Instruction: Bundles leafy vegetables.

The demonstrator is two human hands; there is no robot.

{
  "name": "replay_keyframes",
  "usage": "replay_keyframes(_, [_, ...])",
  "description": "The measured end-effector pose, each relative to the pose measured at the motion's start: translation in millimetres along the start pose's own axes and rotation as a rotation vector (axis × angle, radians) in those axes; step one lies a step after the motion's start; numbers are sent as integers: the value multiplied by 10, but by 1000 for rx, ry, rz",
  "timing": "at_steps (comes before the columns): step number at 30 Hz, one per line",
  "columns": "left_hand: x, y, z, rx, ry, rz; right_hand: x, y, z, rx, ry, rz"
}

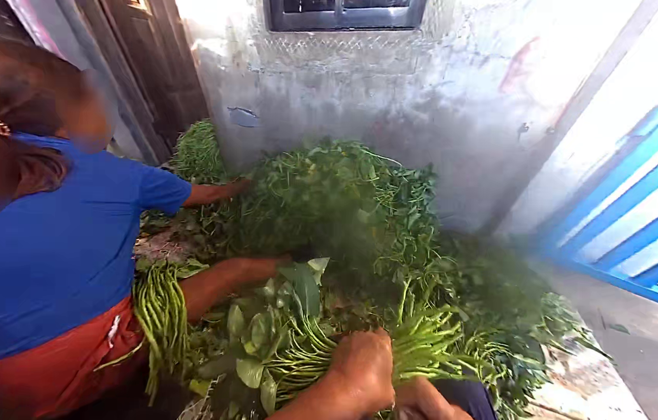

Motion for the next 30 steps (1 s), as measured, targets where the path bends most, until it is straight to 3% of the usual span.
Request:
replay_keyframes(3, [158,265,101,-33,192,214,-406,-94,84,136,-10,30])
replay_keyframes(5, [142,315,155,-69,158,149,-697,-162,207,248,60,-28])
replay_keyframes(8, [108,264,182,-111,40,-25,-983,-293,266,317,231,-273])
replay_keyframes(14, [158,361,93,-128,94,131,-1106,-370,254,243,359,-469])
replay_keyframes(17, [156,344,103,-110,87,48,-1215,-295,357,248,388,-468])
replay_keyframes(26, [218,463,5,-117,247,100,-1150,-210,937,-87,642,-438])
replay_keyframes(30, [289,448,87,-315,367,352,-1066,-268,712,90,588,-436])
Point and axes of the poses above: each hand's wrist, its own x-axis away from the middle knuckle, its own y-axis out of the palm, z = x × y, the point moved 4 cm from there along -x, towards the middle knuckle, and after that the axes turned 10 degrees about y, right-handed, at the moved point
